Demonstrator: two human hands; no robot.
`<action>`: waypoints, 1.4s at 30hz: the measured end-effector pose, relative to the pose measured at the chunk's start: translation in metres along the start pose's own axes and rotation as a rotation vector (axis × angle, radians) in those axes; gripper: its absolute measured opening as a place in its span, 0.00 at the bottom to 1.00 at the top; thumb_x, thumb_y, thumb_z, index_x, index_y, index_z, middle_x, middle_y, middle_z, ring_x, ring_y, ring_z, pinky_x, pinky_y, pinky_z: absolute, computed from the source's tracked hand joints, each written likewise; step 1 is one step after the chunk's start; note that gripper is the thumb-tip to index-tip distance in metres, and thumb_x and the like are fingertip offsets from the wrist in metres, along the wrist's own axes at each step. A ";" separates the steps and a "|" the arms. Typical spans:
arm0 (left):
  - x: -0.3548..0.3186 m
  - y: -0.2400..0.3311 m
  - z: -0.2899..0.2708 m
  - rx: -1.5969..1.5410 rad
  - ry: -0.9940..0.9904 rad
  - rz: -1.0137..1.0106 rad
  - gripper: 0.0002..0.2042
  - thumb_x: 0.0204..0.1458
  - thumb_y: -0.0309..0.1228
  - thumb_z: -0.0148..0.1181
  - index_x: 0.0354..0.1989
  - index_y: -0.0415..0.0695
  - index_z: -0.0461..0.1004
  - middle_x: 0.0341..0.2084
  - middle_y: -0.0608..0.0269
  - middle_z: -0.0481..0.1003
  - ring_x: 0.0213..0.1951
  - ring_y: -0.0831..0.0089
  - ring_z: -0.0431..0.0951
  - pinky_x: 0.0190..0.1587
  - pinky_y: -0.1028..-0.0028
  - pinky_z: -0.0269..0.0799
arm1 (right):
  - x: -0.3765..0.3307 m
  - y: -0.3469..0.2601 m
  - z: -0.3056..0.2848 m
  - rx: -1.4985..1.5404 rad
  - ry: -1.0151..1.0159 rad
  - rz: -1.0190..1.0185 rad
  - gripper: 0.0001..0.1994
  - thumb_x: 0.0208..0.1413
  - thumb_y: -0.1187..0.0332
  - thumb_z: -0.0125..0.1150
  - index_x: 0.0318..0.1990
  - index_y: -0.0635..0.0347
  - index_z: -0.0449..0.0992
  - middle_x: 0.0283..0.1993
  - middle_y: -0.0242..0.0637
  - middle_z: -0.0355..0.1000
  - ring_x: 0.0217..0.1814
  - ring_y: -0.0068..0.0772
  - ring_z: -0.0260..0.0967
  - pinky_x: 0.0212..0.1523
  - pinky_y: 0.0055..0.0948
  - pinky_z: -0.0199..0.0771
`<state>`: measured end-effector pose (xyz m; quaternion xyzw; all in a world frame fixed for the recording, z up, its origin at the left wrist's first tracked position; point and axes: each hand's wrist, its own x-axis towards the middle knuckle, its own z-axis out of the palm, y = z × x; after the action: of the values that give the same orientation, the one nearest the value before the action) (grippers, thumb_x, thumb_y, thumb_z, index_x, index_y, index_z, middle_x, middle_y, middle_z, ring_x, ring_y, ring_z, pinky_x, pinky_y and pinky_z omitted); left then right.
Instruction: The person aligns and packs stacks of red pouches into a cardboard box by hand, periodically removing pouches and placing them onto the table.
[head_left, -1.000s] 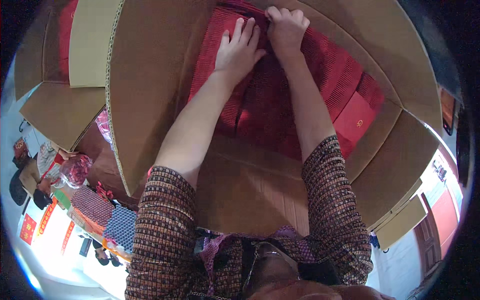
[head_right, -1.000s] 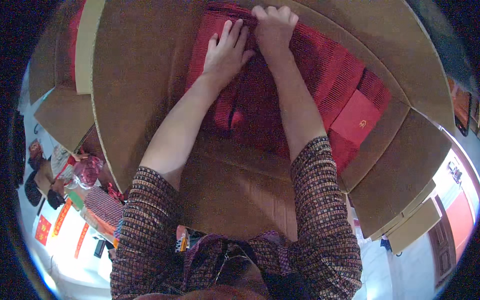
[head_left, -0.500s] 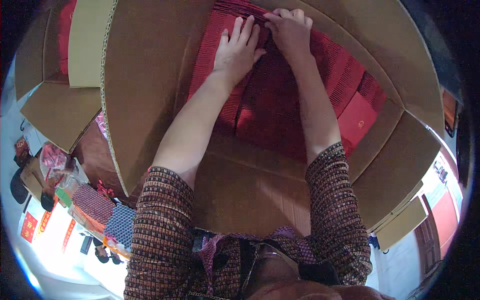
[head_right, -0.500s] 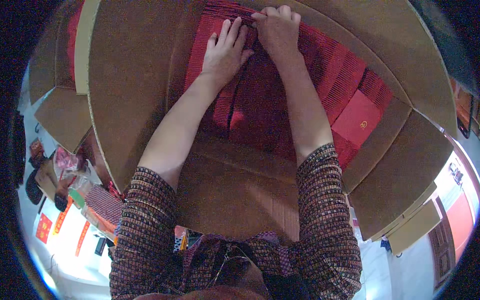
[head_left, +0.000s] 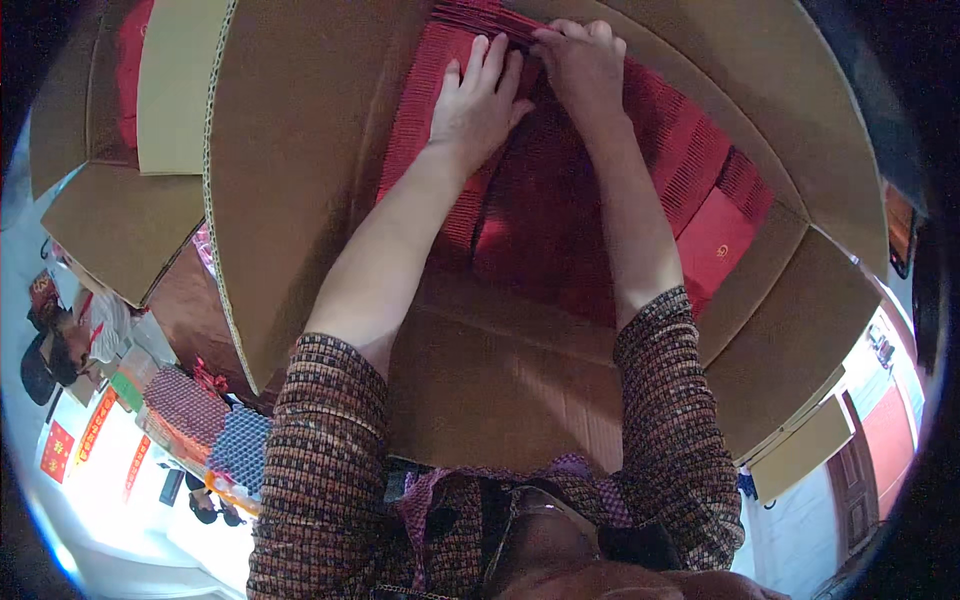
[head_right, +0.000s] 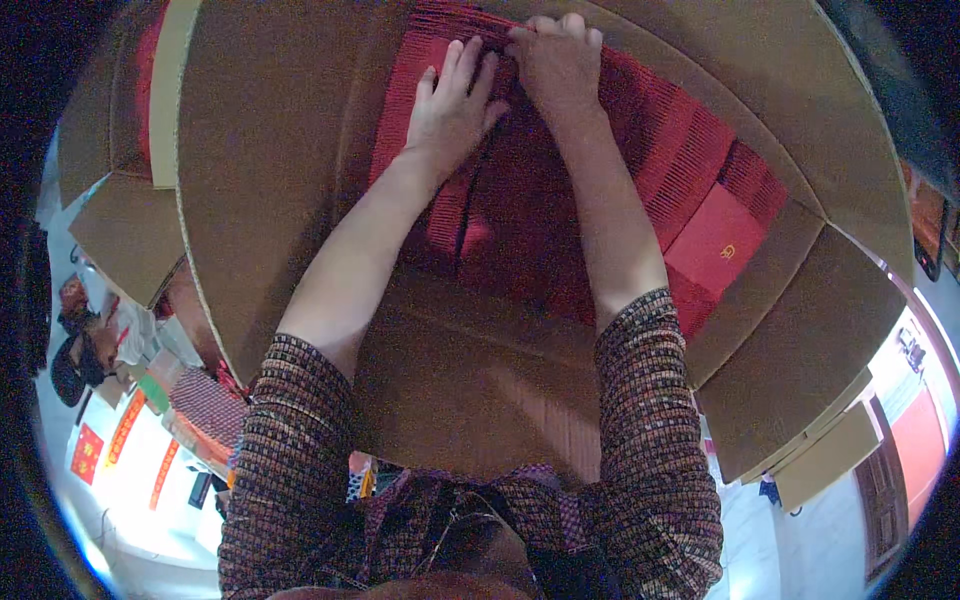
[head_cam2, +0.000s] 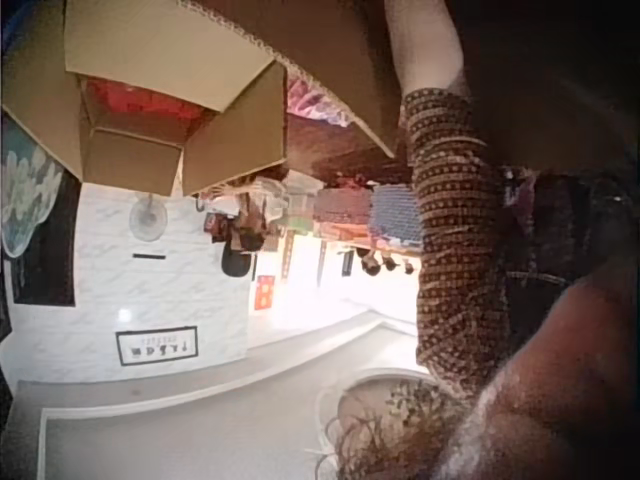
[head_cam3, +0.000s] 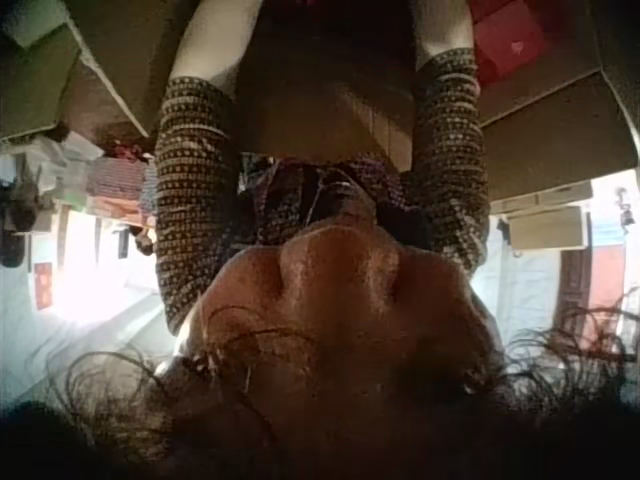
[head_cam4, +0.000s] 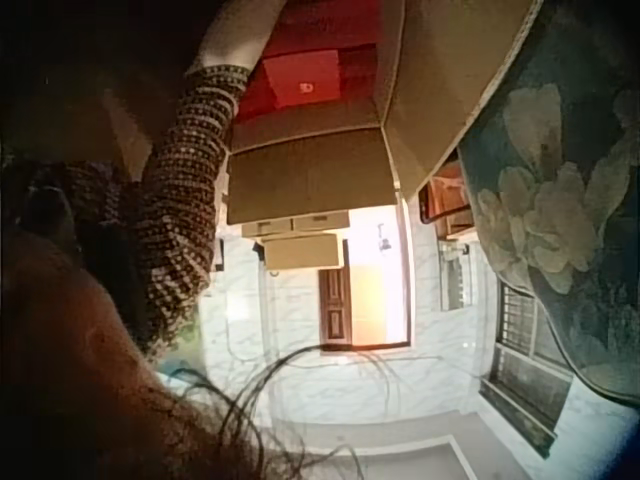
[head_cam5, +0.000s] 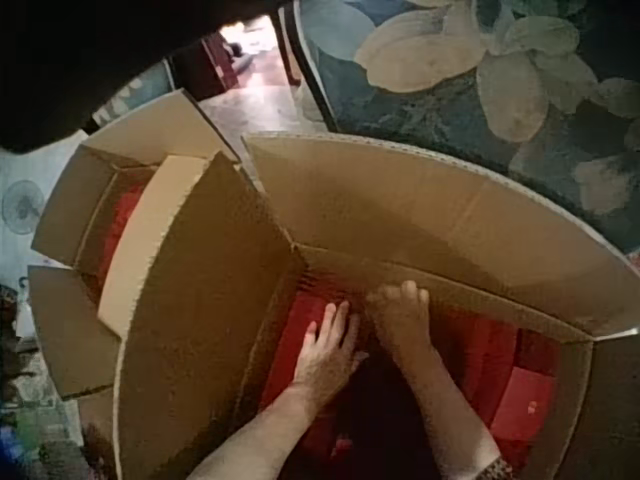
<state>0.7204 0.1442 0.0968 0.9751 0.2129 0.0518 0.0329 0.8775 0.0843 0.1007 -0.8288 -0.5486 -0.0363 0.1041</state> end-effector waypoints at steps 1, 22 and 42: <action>0.000 0.001 0.000 -0.007 0.002 -0.004 0.32 0.50 0.51 0.56 0.60 0.44 0.64 0.62 0.52 0.57 0.65 0.55 0.54 0.58 0.50 0.61 | -0.001 0.002 0.006 0.011 0.050 -0.009 0.10 0.50 0.58 0.61 0.41 0.40 0.80 0.42 0.20 0.75 0.44 0.34 0.67 0.43 0.38 0.66; -0.001 -0.003 -0.003 -0.046 -0.118 -0.049 0.34 0.52 0.51 0.55 0.64 0.45 0.58 0.64 0.54 0.53 0.68 0.57 0.48 0.61 0.50 0.56 | 0.009 -0.003 -0.024 0.155 -0.017 -0.127 0.06 0.50 0.66 0.58 0.35 0.53 0.76 0.36 0.33 0.74 0.42 0.40 0.68 0.43 0.42 0.66; -0.001 0.002 0.000 -0.067 -0.081 -0.075 0.34 0.51 0.49 0.58 0.64 0.45 0.57 0.62 0.53 0.56 0.67 0.57 0.50 0.63 0.52 0.54 | 0.013 -0.001 -0.034 0.448 0.350 -0.208 0.08 0.43 0.71 0.66 0.33 0.56 0.77 0.33 0.36 0.72 0.40 0.43 0.68 0.38 0.42 0.67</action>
<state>0.7200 0.1417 0.0967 0.9661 0.2460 0.0184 0.0761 0.8836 0.0895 0.1361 -0.7055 -0.5986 -0.0673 0.3733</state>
